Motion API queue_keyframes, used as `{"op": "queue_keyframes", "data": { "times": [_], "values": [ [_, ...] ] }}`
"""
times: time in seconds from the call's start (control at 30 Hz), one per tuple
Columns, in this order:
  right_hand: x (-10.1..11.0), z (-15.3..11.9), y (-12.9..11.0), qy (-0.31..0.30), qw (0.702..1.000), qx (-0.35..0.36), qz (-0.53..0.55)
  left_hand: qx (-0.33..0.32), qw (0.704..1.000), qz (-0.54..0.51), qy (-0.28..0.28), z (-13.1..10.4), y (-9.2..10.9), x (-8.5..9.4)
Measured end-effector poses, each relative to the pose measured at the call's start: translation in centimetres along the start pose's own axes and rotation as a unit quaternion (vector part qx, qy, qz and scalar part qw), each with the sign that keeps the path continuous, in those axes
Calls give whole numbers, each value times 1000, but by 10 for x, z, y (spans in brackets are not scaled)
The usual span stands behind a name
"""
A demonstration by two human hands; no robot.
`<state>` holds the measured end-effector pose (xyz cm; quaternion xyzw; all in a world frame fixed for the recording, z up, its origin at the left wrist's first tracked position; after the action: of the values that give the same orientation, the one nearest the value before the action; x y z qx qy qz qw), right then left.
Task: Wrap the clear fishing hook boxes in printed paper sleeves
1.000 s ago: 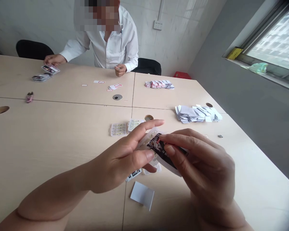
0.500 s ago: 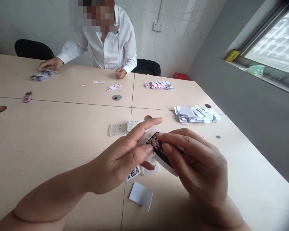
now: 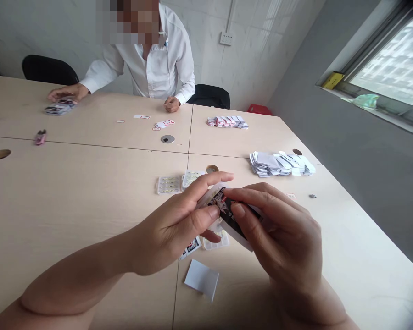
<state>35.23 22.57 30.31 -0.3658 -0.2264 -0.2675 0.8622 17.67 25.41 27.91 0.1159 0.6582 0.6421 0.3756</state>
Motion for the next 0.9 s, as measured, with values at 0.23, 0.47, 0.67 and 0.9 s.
{"op": "queue_keyframes", "data": {
  "times": [0.23, 0.47, 0.67, 0.9],
  "values": [
    [0, 1, 1, 0, 1000, 5, 2, -3, 1000, 5, 3, 1, 0, 0],
    [0, 1, 1, 1, 1000, 0, 0, -15, 1000, 8, 2, 0, 1, 0],
    [0, 1, 1, -2, 1000, 3, -1, -19, 1000, 9, -5, 0, 1, 0],
    [1, 1, 1, 2, 1000, 8, -2, -23, 1000, 4, -4, 0, 1, 0]
  ]
}}
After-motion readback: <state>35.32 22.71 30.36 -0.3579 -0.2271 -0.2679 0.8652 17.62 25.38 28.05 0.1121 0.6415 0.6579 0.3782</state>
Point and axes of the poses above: each hand's wrist, its own z-axis towards the middle knuckle, its own x-axis out of the back of the hand, y = z × x, the point moved 2 cm from there along z, towards the middle knuckle, and after that the axes turned 12 degrees about -z, right-handed, at the moved point
